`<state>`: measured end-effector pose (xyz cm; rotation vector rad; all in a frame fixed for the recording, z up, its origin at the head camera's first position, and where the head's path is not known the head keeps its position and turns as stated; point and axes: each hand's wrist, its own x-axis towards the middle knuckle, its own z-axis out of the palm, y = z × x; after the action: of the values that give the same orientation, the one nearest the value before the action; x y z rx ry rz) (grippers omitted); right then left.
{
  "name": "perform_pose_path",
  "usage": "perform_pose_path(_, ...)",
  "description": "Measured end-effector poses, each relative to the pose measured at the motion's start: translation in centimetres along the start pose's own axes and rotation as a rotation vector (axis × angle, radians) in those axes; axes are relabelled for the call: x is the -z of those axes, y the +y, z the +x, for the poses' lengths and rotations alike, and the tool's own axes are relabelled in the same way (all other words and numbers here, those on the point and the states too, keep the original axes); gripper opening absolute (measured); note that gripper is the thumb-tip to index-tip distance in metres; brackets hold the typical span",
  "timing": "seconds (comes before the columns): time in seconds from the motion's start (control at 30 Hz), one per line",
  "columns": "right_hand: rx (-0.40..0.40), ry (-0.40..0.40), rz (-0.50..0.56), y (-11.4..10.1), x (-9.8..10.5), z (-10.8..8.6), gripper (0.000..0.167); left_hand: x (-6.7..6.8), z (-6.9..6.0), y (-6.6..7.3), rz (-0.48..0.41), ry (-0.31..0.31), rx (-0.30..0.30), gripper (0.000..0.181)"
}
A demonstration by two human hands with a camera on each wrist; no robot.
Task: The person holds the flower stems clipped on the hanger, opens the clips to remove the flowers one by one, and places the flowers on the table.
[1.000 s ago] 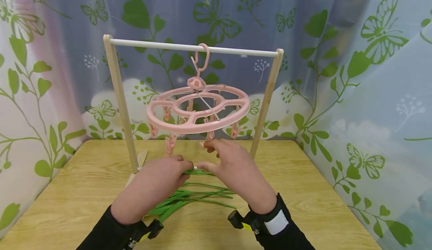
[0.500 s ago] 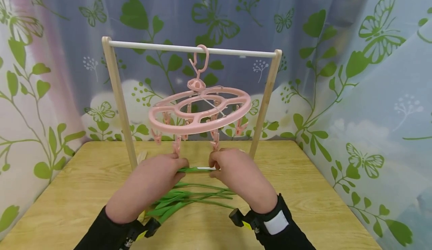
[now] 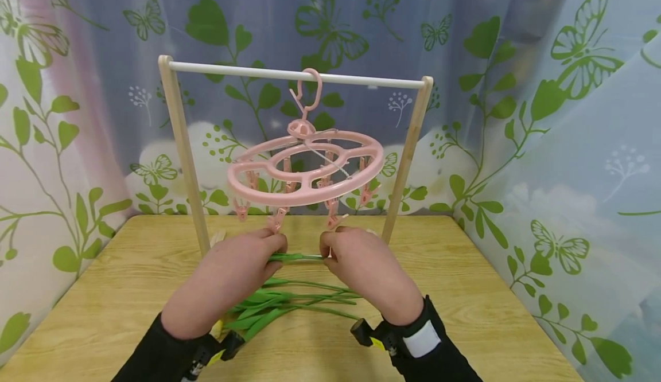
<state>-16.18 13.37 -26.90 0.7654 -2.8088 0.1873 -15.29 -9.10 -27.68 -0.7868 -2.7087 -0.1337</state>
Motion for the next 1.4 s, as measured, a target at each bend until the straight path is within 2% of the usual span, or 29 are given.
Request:
perform_pose_path(0.27, 0.007, -0.044, -0.046, -0.3, -0.4, 0.1, 0.005, -0.3, 0.4, 0.5, 0.084, 0.002, -0.016, 0.017)
perform_pose_path(0.57, 0.076, -0.052, -0.097, -0.5, -1.0, 0.1, 0.008, -0.7, 0.4, 0.6, 0.163, 0.060, -0.044, 0.022)
perform_pose_path(0.7, 0.087, -0.055, -0.160, -0.7, -1.5, 0.2, 0.011, -1.0, 0.4, 0.8, 0.235, 0.052, -0.061, 0.023)
perform_pose_path(0.83, 0.135, -0.036, -0.256, -0.9, -2.2, 0.2, 0.018, -1.1, 0.4, 0.9, 0.316, 0.019, -0.058, 0.023)
perform_pose_path(0.93, 0.161, -0.019, -0.294, -1.0, -2.6, 0.2, 0.020, -1.1, 0.3, 1.0, 0.339, 0.024, -0.061, 0.025)
perform_pose_path(1.23, 0.072, 0.017, -0.293, -1.3, -2.9, 0.4, 0.021, -1.0, 0.2, 0.8, 0.342, 0.091, -0.096, 0.021)
perform_pose_path(1.4, 0.091, 0.049, -0.314, -1.3, -3.2, 0.3, 0.017, -1.5, 0.3, 0.7, 0.378, 0.111, -0.128, 0.013)
